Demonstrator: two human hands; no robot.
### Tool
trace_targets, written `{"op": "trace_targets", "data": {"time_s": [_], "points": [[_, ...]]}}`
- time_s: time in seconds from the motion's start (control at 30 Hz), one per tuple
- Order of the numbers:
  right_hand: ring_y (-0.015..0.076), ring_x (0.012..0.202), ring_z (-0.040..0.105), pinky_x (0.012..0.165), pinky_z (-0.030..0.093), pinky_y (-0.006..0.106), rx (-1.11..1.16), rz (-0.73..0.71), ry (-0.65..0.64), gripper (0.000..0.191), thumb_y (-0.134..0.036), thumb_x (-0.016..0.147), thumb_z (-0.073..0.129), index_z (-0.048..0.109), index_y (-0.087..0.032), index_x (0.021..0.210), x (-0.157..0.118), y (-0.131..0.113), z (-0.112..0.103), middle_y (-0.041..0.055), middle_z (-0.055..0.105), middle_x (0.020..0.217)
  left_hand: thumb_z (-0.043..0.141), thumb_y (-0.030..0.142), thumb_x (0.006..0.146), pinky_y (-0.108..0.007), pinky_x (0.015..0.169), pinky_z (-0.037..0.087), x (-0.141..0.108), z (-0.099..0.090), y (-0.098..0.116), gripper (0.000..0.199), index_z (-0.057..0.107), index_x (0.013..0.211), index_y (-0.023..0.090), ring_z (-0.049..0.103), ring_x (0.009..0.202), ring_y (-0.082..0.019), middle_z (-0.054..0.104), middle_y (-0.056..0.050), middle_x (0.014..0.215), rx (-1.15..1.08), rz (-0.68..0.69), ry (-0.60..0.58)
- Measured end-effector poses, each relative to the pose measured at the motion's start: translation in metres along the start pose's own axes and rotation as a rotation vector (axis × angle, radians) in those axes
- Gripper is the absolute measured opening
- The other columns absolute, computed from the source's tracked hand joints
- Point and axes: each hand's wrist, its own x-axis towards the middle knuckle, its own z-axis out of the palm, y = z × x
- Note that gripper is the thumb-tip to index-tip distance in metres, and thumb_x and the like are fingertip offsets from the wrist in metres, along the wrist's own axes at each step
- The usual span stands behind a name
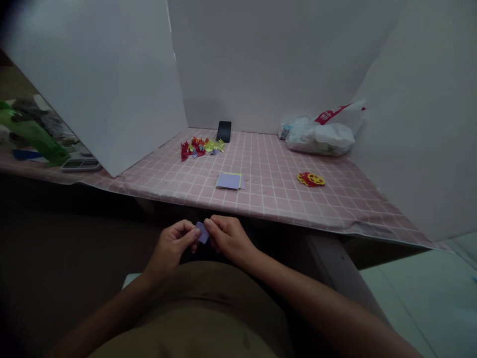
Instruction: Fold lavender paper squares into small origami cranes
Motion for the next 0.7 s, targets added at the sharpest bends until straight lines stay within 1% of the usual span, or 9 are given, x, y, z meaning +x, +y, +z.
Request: {"op": "trace_targets", "data": {"time_s": [0.07,0.13,0.27,0.37,0.4,0.5,0.57,0.63,0.7], "points": [[0.0109,0.055,0.051,0.050,0.037,0.023,-0.030,-0.043,-0.006,0.036,-0.047,0.095,0.051,0.054,-0.018,0.073,0.002,-0.002,-0.004,-0.0009,0.055,0.063,0.072,0.040,0.078,-0.023,0.053,0.041,0.003,0.003,0.003,0.028,0.061,0.068,0.016,0.049,0.053,-0.010,0.057,0.002,0.057,0.034,-0.008,-0.044],[0.0109,0.057,0.048,0.051,0.035,0.023,-0.100,-0.073,-0.004,0.033,-0.044,0.093,0.055,0.054,-0.018,0.072,0.003,-0.003,-0.008,-0.0014,0.053,0.063,0.071,0.040,0.078,-0.023,0.052,0.040,0.007,0.006,0.006,0.028,0.060,0.068,0.016,0.049,0.052,-0.009,0.056,0.002,0.057,0.080,-0.012,-0.071],[0.0097,0.054,0.037,0.051,0.027,0.024,-0.289,-0.181,0.083,0.039,-0.041,0.095,0.049,0.044,-0.020,0.062,0.008,-0.005,-0.015,-0.0032,0.044,0.057,0.070,0.040,0.077,-0.023,0.050,0.038,0.016,0.010,0.013,0.028,0.058,0.067,0.017,0.047,0.049,-0.009,0.055,0.003,0.057,0.119,-0.003,-0.148],[0.0101,0.053,0.039,0.051,0.028,0.025,-0.310,-0.217,0.124,0.041,-0.043,0.095,0.046,0.044,-0.020,0.061,0.017,-0.003,-0.020,-0.0023,0.045,0.057,0.066,0.040,0.082,-0.023,0.051,0.038,0.025,0.013,0.018,0.028,0.057,0.068,0.017,0.047,0.049,-0.009,0.054,0.004,0.056,0.152,0.039,-0.211],[0.0101,0.052,0.040,0.050,0.029,0.024,-0.265,-0.193,0.136,0.043,-0.047,0.095,0.046,0.044,-0.021,0.061,0.020,-0.002,-0.022,-0.0025,0.046,0.056,0.066,0.040,0.082,-0.023,0.051,0.038,0.029,0.015,0.019,0.028,0.056,0.068,0.017,0.047,0.049,-0.009,0.054,0.004,0.056,0.160,0.060,-0.204],[0.0107,0.045,0.048,0.044,0.034,0.023,-0.007,-0.055,0.081,0.044,-0.057,0.095,0.042,0.048,-0.021,0.069,0.028,-0.001,-0.029,-0.0032,0.050,0.055,0.066,0.039,0.082,-0.023,0.050,0.038,0.040,0.019,0.018,0.028,0.055,0.067,0.018,0.047,0.049,-0.009,0.054,0.004,0.057,0.159,0.098,-0.138],[0.0108,0.045,0.053,0.044,0.038,0.022,0.088,-0.042,0.069,0.041,-0.058,0.091,0.050,0.050,-0.021,0.073,0.031,-0.001,-0.035,-0.0034,0.054,0.058,0.066,0.040,0.082,-0.023,0.051,0.039,0.048,0.022,0.015,0.028,0.055,0.069,0.018,0.048,0.049,-0.009,0.054,0.004,0.058,0.150,0.118,-0.073],[0.0106,0.047,0.055,0.046,0.041,0.023,0.079,-0.066,0.088,0.036,-0.053,0.088,0.058,0.052,-0.020,0.074,0.033,-0.002,-0.039,-0.0030,0.057,0.061,0.067,0.041,0.081,-0.023,0.050,0.040,0.056,0.024,0.013,0.029,0.056,0.070,0.017,0.048,0.049,-0.010,0.055,0.003,0.059,0.138,0.130,-0.050],[0.0103,0.046,0.053,0.047,0.040,0.023,-0.028,-0.094,0.148,0.031,-0.045,0.090,0.057,0.053,-0.020,0.073,0.033,-0.002,-0.043,-0.0030,0.057,0.059,0.065,0.042,0.082,-0.024,0.052,0.041,0.062,0.026,0.012,0.028,0.058,0.072,0.017,0.050,0.051,-0.010,0.057,0.002,0.062,0.143,0.138,-0.080]]}}
